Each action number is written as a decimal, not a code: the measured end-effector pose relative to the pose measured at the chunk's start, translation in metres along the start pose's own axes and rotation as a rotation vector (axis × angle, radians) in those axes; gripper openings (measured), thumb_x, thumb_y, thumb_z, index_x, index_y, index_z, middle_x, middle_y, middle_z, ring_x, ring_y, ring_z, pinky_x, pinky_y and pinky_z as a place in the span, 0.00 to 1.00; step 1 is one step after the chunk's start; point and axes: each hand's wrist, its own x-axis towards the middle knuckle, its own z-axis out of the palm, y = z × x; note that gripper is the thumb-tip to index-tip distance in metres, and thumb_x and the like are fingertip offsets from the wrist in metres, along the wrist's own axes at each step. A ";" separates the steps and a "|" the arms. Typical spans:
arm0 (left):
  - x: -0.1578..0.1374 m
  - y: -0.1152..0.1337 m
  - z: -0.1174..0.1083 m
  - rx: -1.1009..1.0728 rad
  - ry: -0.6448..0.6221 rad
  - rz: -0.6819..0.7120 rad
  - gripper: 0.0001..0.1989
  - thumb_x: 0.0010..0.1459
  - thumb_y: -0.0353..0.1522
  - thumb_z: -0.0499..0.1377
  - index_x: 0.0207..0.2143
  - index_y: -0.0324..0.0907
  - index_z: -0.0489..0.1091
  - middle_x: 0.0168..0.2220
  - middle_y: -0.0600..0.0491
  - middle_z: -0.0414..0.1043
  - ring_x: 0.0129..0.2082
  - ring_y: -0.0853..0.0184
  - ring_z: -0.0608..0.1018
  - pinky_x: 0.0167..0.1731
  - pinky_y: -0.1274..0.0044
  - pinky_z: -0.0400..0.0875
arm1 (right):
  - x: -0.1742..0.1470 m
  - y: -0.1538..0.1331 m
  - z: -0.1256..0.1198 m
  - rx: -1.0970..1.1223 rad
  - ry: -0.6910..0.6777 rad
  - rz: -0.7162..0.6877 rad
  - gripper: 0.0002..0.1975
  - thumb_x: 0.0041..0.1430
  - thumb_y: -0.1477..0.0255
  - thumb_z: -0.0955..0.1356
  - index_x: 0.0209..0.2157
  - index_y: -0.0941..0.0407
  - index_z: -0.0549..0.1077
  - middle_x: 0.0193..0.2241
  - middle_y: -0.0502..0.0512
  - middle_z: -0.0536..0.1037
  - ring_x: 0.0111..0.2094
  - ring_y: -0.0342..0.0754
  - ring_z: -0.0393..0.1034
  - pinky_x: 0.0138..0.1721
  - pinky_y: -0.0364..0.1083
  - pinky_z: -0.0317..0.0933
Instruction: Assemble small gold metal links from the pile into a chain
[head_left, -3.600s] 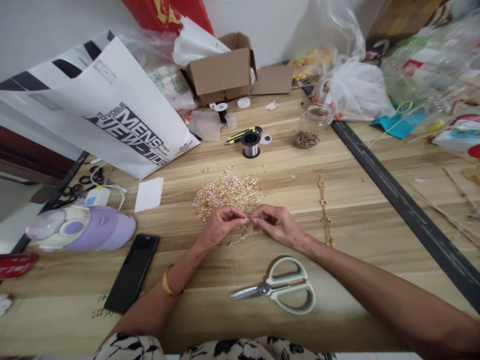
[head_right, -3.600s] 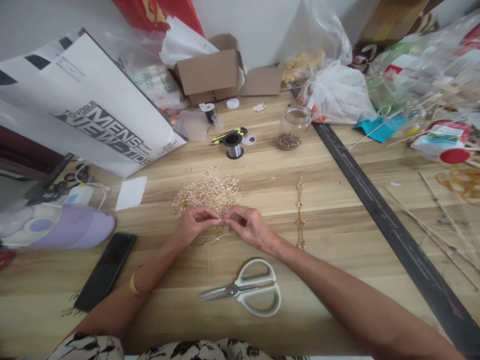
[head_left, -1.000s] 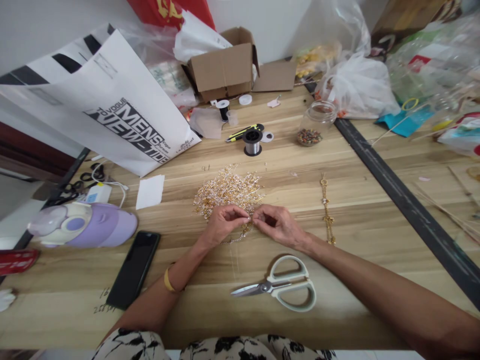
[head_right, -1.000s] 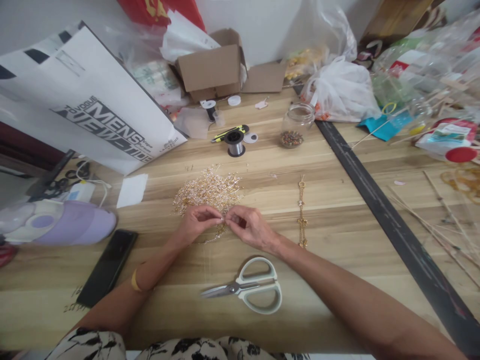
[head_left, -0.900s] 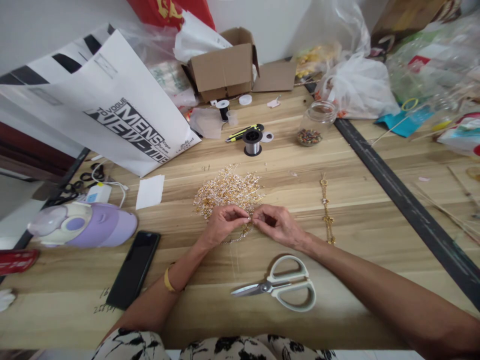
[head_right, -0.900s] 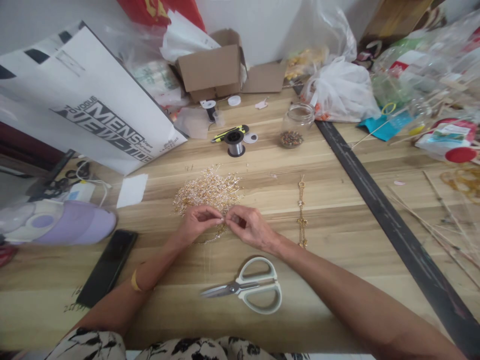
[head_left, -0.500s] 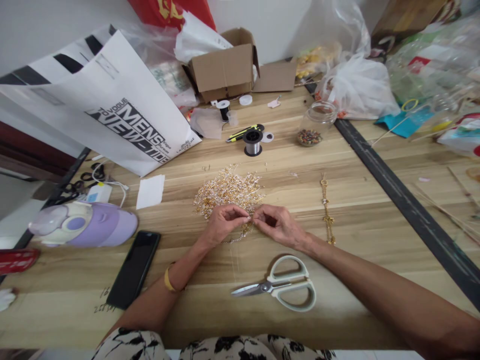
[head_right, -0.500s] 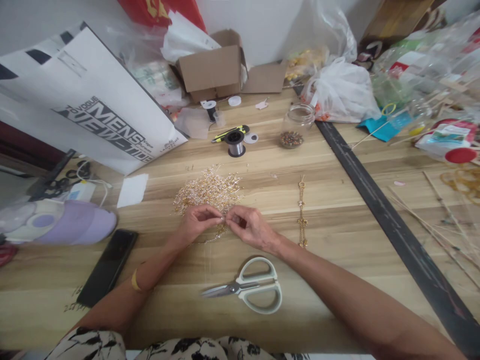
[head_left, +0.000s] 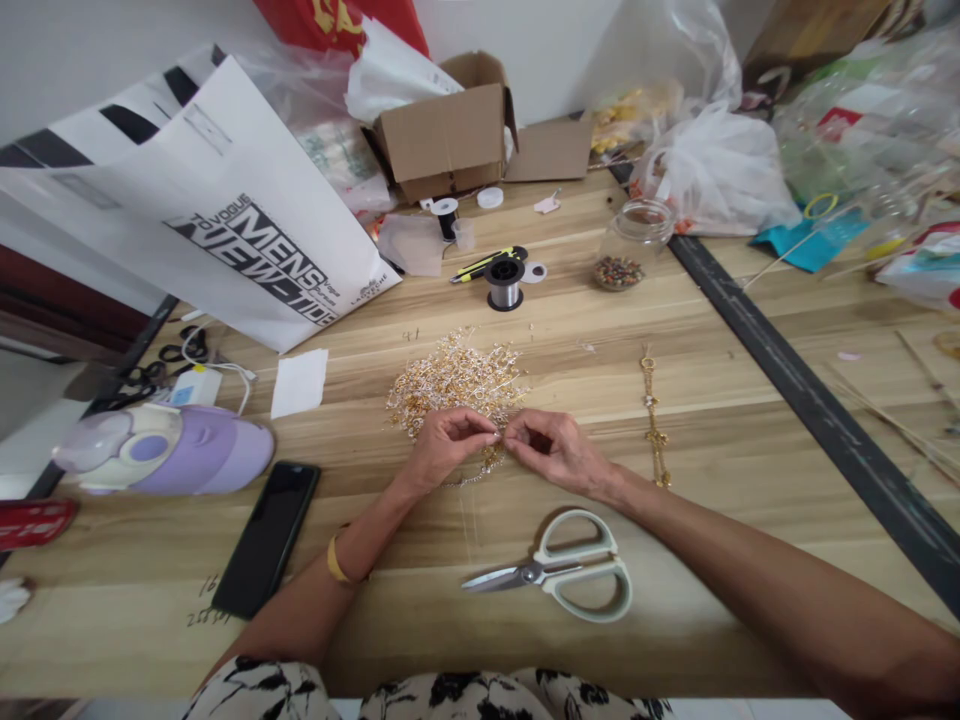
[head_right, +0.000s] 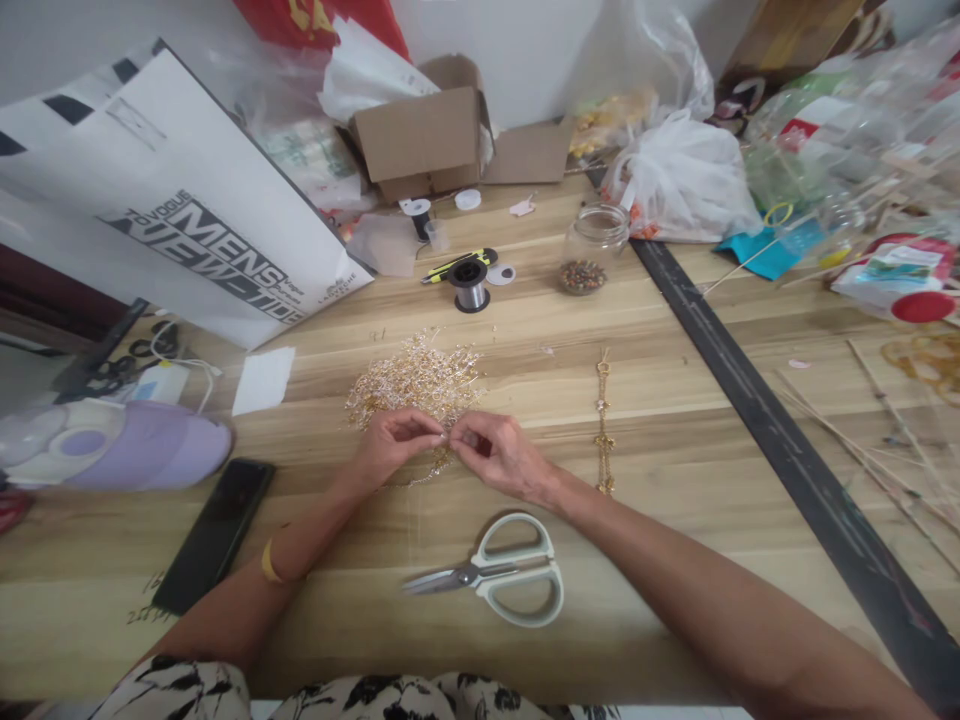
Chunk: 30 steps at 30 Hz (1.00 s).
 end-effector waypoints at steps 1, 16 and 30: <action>0.000 0.000 0.000 -0.001 0.000 -0.002 0.09 0.43 0.32 0.68 0.27 0.37 0.75 0.26 0.51 0.77 0.26 0.70 0.77 0.30 0.79 0.72 | 0.000 0.000 0.000 0.002 0.000 0.001 0.05 0.58 0.73 0.65 0.30 0.60 0.71 0.22 0.49 0.69 0.21 0.39 0.59 0.22 0.38 0.54; 0.000 0.001 0.000 0.004 -0.014 -0.006 0.08 0.44 0.32 0.68 0.27 0.37 0.75 0.26 0.51 0.77 0.26 0.70 0.77 0.30 0.79 0.71 | 0.000 0.001 0.000 0.015 -0.002 -0.007 0.05 0.58 0.73 0.65 0.30 0.59 0.71 0.22 0.49 0.69 0.22 0.39 0.60 0.23 0.39 0.55; -0.001 -0.001 0.001 -0.038 -0.042 -0.033 0.09 0.43 0.33 0.68 0.27 0.37 0.75 0.26 0.52 0.77 0.26 0.71 0.76 0.29 0.81 0.71 | 0.000 0.001 -0.001 0.033 -0.009 0.031 0.06 0.58 0.72 0.65 0.30 0.60 0.71 0.21 0.49 0.68 0.22 0.39 0.59 0.22 0.39 0.53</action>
